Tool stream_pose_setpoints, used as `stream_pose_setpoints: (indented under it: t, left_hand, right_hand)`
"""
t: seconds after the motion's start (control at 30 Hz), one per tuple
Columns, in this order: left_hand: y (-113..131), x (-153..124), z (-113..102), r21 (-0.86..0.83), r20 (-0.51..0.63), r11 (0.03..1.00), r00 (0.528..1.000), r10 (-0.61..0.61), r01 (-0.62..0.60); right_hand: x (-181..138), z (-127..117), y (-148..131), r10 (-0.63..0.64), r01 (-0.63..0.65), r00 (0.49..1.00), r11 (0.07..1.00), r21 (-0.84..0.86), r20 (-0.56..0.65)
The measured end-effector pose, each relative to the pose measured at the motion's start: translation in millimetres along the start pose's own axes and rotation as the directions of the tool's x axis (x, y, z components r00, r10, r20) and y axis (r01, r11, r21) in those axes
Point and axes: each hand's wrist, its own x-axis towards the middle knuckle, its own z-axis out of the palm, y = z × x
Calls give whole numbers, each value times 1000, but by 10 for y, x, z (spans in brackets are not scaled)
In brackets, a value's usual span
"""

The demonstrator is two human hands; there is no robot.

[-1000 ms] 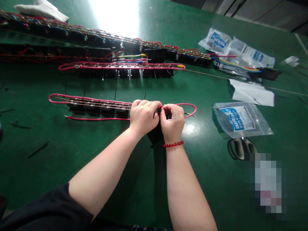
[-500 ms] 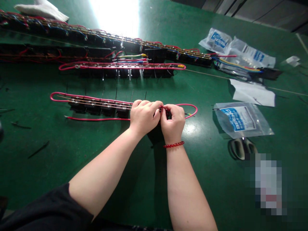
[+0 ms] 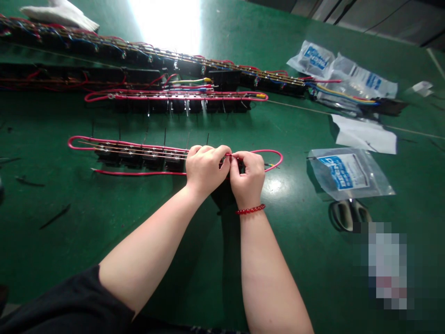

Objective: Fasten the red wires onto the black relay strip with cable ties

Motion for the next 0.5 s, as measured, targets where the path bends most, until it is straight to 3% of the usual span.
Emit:
stream_pose_setpoints:
  t: [0.5]
  left_hand:
    - [-13, -8, 33, 4, -55, 1000, 998, 13, -13]
  right_hand:
    - [-9, 12, 9, -12, 13, 1000, 1000, -13, 21]
